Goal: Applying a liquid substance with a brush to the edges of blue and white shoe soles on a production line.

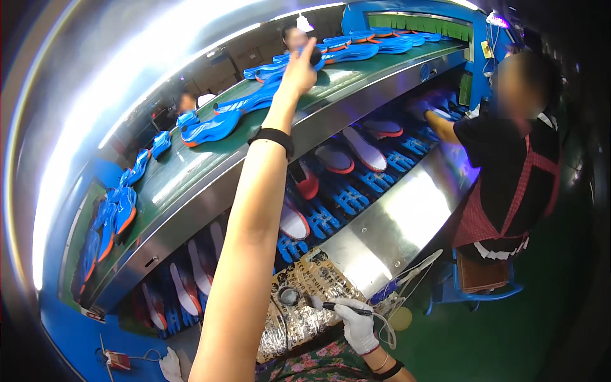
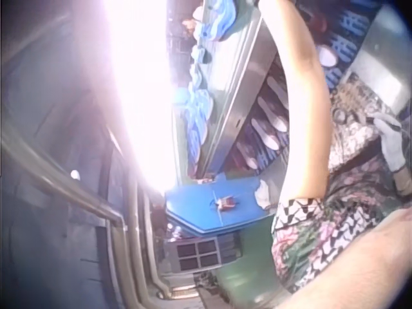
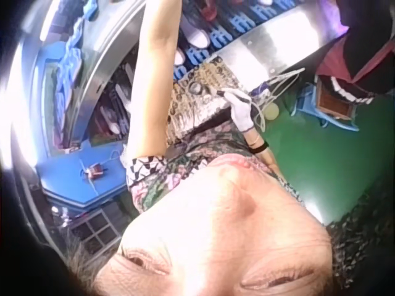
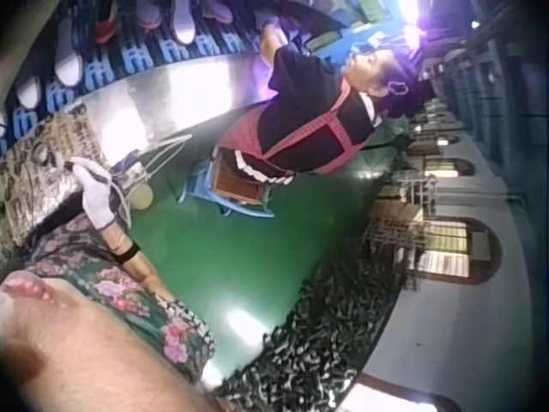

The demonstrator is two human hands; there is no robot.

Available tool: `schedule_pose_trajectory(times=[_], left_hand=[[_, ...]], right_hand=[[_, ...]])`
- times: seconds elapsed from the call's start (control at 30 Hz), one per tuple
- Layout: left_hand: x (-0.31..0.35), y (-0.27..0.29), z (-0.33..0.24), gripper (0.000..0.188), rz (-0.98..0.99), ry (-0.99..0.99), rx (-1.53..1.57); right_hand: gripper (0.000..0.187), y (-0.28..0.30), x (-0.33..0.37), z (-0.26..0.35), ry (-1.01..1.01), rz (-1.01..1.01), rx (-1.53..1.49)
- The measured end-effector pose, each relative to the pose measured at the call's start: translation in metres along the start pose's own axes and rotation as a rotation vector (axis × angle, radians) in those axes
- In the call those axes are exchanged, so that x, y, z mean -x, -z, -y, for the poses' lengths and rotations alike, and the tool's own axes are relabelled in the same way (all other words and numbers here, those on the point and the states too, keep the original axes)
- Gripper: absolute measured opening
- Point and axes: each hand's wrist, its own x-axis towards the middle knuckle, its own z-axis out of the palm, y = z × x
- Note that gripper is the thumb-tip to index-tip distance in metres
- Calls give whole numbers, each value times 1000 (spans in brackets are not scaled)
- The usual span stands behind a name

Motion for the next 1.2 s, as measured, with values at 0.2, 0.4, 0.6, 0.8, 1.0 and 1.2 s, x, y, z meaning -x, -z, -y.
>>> schedule_pose_trajectory(times=[0.2, 0.4, 0.6, 0.8, 1.0, 1.2], left_hand=[[23, -13, -30, 99, 235, 300, -280], [42, 47, 9, 110, 441, 501, -707], [58, 130, -13, 55, 660, 408, -786], [123, 190, 0, 84, 694, 278, -552], [211, 284, 169, 90, 365, 487, -372], [237, 315, 90, 55, 418, 333, -487]], right_hand=[[18, 15, -2, 9, -2, -78, -12], [16, -7, 1, 17, 257, 15, 399], [19, -14, -7, 8, 7, 66, 45], [19, -17, 3, -2, 27, 103, 88], [19, -49, 16, -22, -105, 130, -3], [19, -52, 17, -34, -87, 141, -47]])
